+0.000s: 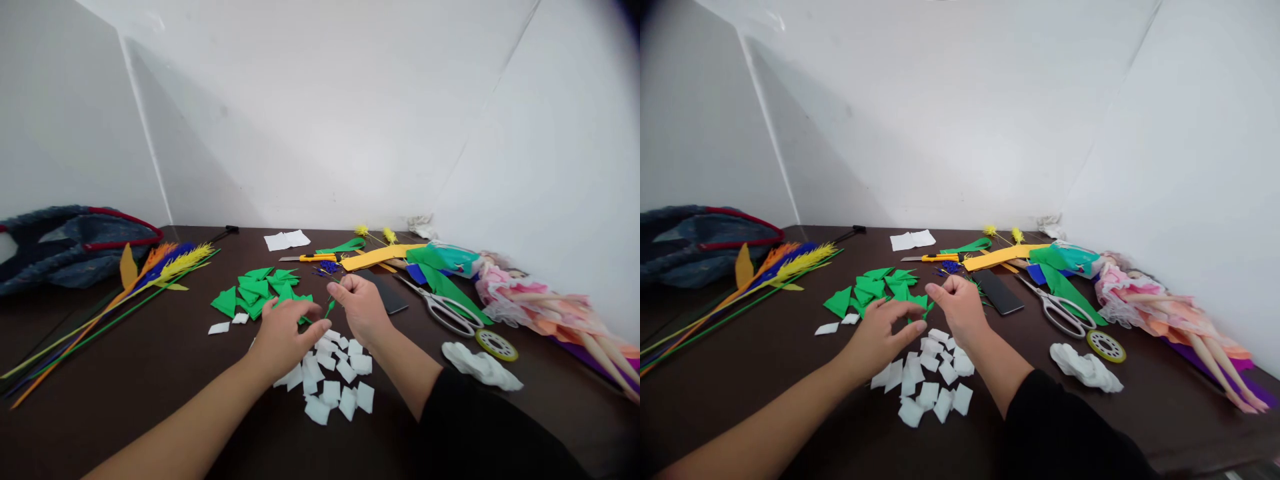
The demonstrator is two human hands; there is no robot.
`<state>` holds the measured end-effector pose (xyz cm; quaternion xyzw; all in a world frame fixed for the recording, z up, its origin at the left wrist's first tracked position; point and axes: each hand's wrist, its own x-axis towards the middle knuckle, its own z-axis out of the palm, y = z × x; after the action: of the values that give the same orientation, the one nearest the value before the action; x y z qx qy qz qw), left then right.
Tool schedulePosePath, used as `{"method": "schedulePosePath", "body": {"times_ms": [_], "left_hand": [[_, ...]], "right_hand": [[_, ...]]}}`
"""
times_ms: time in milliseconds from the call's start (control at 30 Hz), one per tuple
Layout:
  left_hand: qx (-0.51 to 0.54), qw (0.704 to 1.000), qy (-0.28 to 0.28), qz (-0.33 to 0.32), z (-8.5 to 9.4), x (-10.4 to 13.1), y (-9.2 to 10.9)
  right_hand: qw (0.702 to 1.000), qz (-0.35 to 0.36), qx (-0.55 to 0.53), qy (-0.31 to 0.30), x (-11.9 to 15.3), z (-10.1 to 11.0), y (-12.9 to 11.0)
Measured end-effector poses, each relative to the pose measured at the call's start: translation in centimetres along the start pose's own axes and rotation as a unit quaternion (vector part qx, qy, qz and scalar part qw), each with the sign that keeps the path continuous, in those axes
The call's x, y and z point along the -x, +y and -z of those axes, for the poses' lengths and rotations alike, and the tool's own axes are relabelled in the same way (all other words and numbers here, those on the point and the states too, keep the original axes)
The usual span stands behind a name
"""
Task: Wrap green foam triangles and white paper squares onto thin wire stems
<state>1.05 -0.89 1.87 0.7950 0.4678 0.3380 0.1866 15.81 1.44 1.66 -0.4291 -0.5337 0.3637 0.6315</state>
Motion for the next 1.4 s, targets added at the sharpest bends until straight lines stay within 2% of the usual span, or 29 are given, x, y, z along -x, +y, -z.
{"method": "schedulePosePath", "body": {"times_ms": [133,200,267,333,400,467,533,667,933,1033,1100,1167,1233,1300,1400], "left_hand": [[0.143,0.989,-0.016,0.043,-0.2,-0.1,0.1],[0.149,0.987,-0.013,0.057,-0.4,-0.2,0.3],[0.087,0.995,0.0,0.047,-0.6,-0.2,0.2],[-0.026,0.999,0.023,-0.009,-0.8,-0.2,-0.2],[-0.155,0.981,0.062,-0.094,-0.9,-0.2,-0.8],[-0.255,0.948,0.096,-0.166,-1.0,-0.2,-1.5],[-0.305,0.924,0.116,-0.2,-1.0,-0.2,-2.0],[-0.32,0.917,0.126,-0.203,-0.7,0.0,-1.7],[-0.349,0.921,0.06,-0.164,-0.2,0.2,-0.4],[-0.31,0.937,0.064,-0.15,-0.2,0.2,-0.3],[-0.249,0.96,0.06,-0.116,-0.1,0.0,-0.4],[-0.138,0.989,0.039,-0.029,0.1,-0.2,-0.4],[0.002,0.997,0.025,0.073,0.3,-0.4,-0.5],[0.116,0.985,0.023,0.122,0.4,-0.5,-0.5],[0.198,0.973,0.021,0.113,0.3,-0.3,-0.4]], "right_hand": [[1.0,0.009,0.018,-0.008,0.3,-0.2,-0.1],[0.999,0.013,0.04,-0.015,0.5,-0.3,-0.2],[0.997,0.034,0.064,-0.026,0.7,-0.3,-0.3],[0.988,0.103,0.103,-0.047,0.8,-0.2,-0.5],[0.959,0.209,0.171,-0.092,1.2,-0.2,-0.8],[0.916,0.281,0.248,-0.146,1.7,-0.4,-1.1],[0.893,0.305,0.283,-0.172,2.4,-0.7,-1.3],[0.902,0.328,0.222,-0.174,3.4,-1.1,-1.6],[0.918,0.277,0.223,-0.176,3.3,-1.2,-2.0],[0.924,0.272,0.17,-0.207,3.6,-1.0,-2.3],[0.941,0.252,0.115,-0.194,3.2,-0.4,-2.2],[0.975,0.193,0.038,-0.099,2.4,0.3,-1.6],[0.994,0.101,-0.05,0.013,1.4,0.8,-0.8],[0.996,0.002,-0.094,0.002,0.7,0.9,-0.1],[0.983,-0.089,-0.121,-0.104,0.6,0.4,0.5]]}}
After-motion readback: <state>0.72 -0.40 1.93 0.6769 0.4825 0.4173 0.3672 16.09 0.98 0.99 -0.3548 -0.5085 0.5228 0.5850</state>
